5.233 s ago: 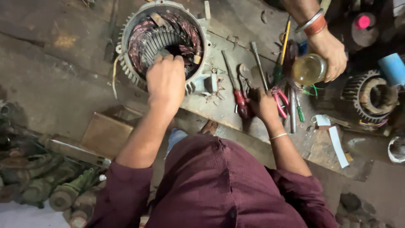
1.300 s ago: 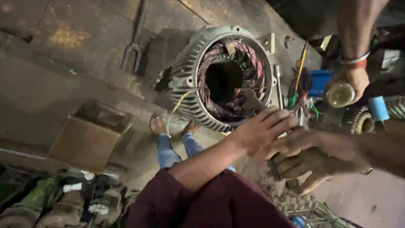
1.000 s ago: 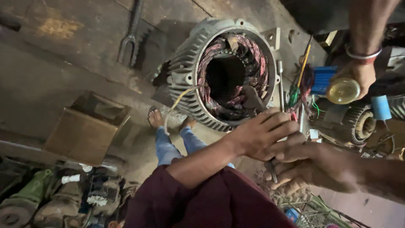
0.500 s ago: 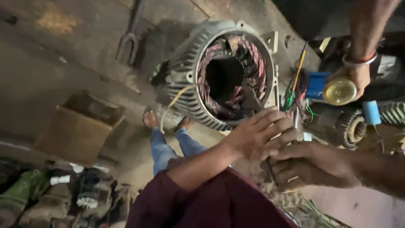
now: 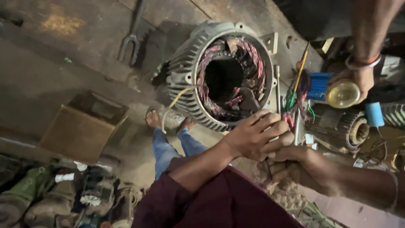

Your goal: The person uses pliers and a screwdriver to adjust and remove copper windings from the stator of an electric motor. They repeatedly reposition the motor housing and use tools to pull and manipulate the internal coils.

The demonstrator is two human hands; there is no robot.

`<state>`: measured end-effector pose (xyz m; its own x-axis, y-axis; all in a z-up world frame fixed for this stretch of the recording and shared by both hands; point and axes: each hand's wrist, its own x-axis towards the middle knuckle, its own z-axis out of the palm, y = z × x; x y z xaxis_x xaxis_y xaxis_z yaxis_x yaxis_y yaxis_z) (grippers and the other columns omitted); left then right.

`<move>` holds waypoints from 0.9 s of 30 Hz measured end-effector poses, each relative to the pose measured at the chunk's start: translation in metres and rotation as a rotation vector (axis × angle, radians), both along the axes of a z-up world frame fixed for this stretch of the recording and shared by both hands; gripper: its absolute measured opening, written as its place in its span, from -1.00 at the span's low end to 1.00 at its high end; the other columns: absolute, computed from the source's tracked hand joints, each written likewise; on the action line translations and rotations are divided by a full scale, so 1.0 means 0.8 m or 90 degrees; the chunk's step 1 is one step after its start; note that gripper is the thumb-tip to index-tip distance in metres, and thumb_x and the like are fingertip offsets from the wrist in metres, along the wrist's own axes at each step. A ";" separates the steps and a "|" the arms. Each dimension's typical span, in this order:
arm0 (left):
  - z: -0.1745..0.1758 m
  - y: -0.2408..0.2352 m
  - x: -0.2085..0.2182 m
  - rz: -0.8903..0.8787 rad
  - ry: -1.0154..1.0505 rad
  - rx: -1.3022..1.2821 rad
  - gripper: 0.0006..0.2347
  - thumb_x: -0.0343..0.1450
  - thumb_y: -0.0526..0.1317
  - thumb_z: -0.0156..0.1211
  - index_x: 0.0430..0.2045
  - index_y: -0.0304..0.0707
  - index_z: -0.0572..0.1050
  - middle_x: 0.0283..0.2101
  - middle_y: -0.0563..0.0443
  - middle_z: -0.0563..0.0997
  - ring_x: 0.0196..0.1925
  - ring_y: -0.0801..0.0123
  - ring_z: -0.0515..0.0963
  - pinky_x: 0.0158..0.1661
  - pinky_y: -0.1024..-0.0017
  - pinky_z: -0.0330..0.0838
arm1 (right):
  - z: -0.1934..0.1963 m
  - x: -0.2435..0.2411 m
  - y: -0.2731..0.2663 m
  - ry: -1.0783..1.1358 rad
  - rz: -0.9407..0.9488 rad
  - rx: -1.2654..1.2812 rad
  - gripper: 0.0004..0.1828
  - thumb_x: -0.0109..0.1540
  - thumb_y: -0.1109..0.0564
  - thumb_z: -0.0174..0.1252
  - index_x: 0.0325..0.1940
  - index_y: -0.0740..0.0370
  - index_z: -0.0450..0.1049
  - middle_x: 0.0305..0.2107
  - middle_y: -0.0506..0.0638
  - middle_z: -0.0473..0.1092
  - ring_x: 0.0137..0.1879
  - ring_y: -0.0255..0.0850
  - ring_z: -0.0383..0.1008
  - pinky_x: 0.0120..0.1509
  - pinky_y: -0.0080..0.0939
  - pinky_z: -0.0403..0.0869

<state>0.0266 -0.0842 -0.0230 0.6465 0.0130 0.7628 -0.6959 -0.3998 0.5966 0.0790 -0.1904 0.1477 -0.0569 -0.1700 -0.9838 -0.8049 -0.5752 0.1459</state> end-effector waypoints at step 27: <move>-0.040 -0.047 0.012 -0.001 -0.175 0.191 -0.94 0.56 -0.29 0.13 -0.15 -0.13 0.51 -0.16 0.07 0.47 -0.07 0.26 0.50 0.05 0.21 0.29 | -0.060 -0.058 -0.078 -0.310 0.132 0.162 -0.72 0.24 0.10 0.09 -0.14 0.41 0.47 -0.47 0.18 0.53 -0.41 -0.09 0.56 -0.42 -0.11 0.42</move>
<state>0.0361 -0.1220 -0.0547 0.4175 -0.2369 0.8772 -0.8141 -0.5263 0.2454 0.0329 -0.2529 0.0996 0.4205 0.1155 -0.8999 -0.6122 -0.6959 -0.3754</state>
